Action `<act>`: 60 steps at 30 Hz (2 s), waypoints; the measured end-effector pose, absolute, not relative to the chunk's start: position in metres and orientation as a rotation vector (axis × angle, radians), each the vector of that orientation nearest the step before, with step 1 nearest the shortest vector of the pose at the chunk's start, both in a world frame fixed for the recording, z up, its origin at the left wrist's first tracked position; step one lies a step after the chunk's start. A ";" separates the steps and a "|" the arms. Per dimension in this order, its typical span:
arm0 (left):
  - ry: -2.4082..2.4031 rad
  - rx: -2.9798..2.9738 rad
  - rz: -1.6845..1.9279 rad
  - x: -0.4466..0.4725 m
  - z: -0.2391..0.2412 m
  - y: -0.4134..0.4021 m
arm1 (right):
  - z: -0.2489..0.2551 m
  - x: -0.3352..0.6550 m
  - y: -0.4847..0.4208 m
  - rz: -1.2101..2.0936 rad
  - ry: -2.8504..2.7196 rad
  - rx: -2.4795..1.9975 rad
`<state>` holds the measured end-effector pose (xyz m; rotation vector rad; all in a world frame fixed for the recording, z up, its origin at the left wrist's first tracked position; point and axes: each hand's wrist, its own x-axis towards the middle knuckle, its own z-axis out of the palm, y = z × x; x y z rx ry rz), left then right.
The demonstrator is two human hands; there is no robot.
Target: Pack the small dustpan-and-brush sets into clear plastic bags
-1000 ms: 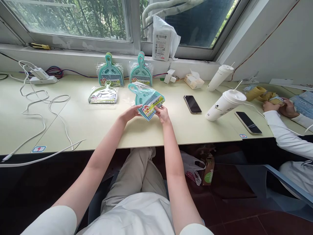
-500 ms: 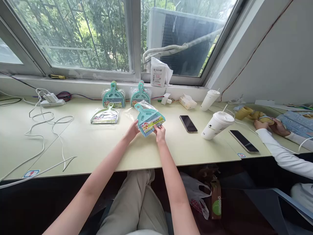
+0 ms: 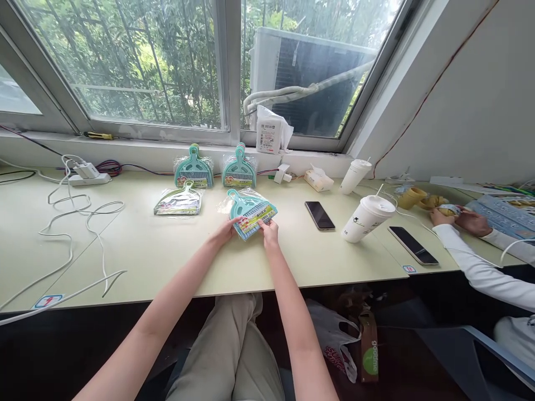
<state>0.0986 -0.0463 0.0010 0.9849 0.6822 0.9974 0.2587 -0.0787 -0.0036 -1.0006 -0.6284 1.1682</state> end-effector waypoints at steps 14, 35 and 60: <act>0.724 1.041 1.008 0.103 -0.007 -0.050 | -0.001 0.266 -0.072 1.241 -0.584 -1.012; 0.639 1.230 0.893 0.090 0.010 -0.062 | 0.000 0.276 -0.071 1.070 -0.467 -1.086; 0.519 1.122 0.987 0.103 0.014 -0.058 | 0.002 0.272 -0.075 1.126 -0.589 -0.834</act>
